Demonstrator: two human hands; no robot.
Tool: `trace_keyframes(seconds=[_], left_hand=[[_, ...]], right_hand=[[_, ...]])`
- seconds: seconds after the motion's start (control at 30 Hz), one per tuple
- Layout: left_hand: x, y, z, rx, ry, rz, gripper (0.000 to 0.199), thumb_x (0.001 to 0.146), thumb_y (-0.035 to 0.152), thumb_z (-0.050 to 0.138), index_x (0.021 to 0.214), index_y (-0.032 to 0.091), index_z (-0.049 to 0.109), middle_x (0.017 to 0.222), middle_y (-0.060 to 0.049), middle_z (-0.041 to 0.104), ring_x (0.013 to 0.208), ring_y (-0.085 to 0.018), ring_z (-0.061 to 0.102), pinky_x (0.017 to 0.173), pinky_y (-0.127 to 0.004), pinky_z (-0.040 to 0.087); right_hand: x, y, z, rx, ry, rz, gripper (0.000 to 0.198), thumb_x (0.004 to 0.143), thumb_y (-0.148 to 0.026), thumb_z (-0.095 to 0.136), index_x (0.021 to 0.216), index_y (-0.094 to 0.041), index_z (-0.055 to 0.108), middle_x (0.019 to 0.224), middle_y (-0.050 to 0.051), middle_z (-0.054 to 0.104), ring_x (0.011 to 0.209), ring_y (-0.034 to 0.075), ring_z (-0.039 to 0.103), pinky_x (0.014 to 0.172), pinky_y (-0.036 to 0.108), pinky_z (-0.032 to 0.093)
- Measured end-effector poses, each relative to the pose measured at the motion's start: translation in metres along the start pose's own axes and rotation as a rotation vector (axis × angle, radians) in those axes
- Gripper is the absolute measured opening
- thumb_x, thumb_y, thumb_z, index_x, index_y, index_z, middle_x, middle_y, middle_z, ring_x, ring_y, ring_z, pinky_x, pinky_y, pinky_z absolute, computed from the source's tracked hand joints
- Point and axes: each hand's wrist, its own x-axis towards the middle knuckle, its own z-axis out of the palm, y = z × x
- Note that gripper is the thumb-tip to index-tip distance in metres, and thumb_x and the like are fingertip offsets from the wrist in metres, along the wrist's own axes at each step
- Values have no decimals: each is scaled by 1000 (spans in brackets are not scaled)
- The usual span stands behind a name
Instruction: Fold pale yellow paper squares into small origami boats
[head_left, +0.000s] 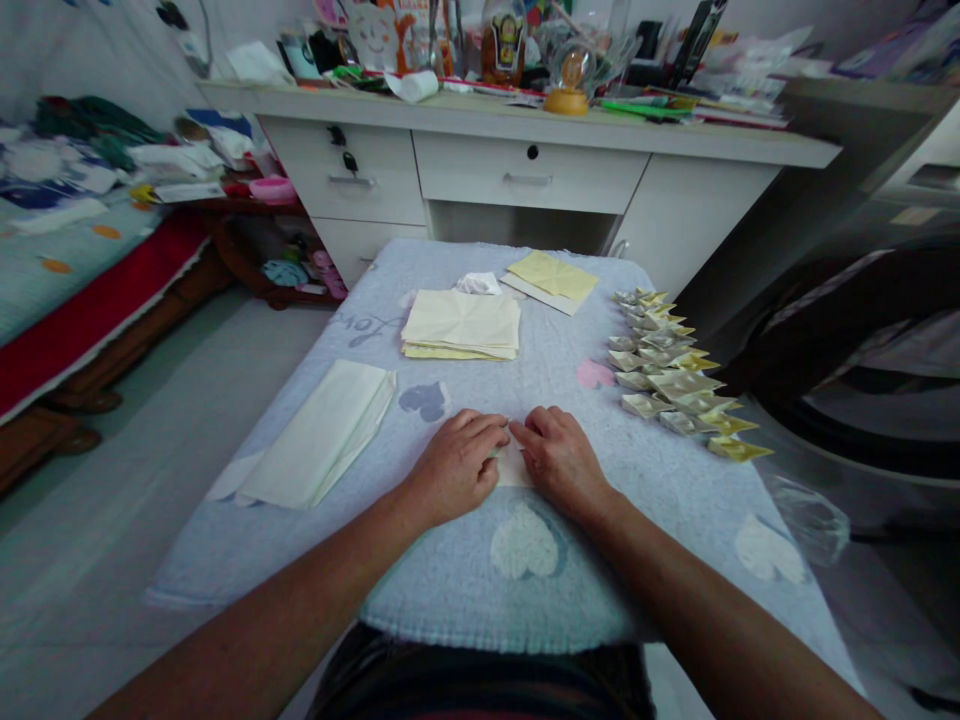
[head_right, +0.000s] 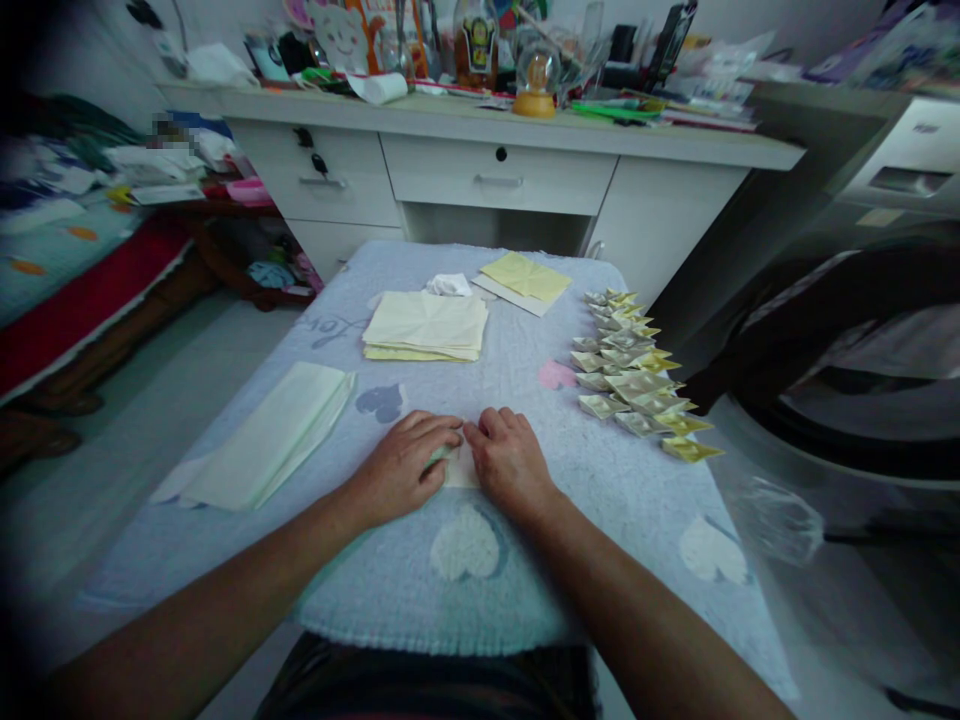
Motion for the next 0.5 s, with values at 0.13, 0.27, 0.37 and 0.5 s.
trace_keyframes(seconds=[0.13,0.27,0.37,0.5], left_hand=[[5,1,-4,-17,-30,-8,40,76,8,49,114,18,54,123,-8,61,109,-25,53,98,-43,44],[5,0,-1,-16,-19,-43,54,75,9,47,128,16,43,118,-11,61,108,-26,52,97,-44,45],[4,-2,4,-13,10,-32,67,73,8,49,137,15,32,127,-12,57,113,-27,50,101,-45,42],[4,-2,7,3,19,-13,82,71,7,50,146,17,17,133,-12,56,113,-27,50,100,-47,42]], right_hand=[[-1,0,1,-40,-21,-1,22,92,-19,53,108,-18,67,91,9,59,84,22,45,74,35,35],[-1,-1,2,-67,-42,5,25,91,-20,54,113,-18,65,93,8,58,86,23,44,74,35,34],[-1,-1,2,-69,-55,9,24,91,-19,54,112,-18,65,93,8,58,86,23,44,75,35,33],[-2,-2,4,-75,-44,11,26,90,-19,53,114,-17,64,94,9,57,86,23,43,74,35,31]])
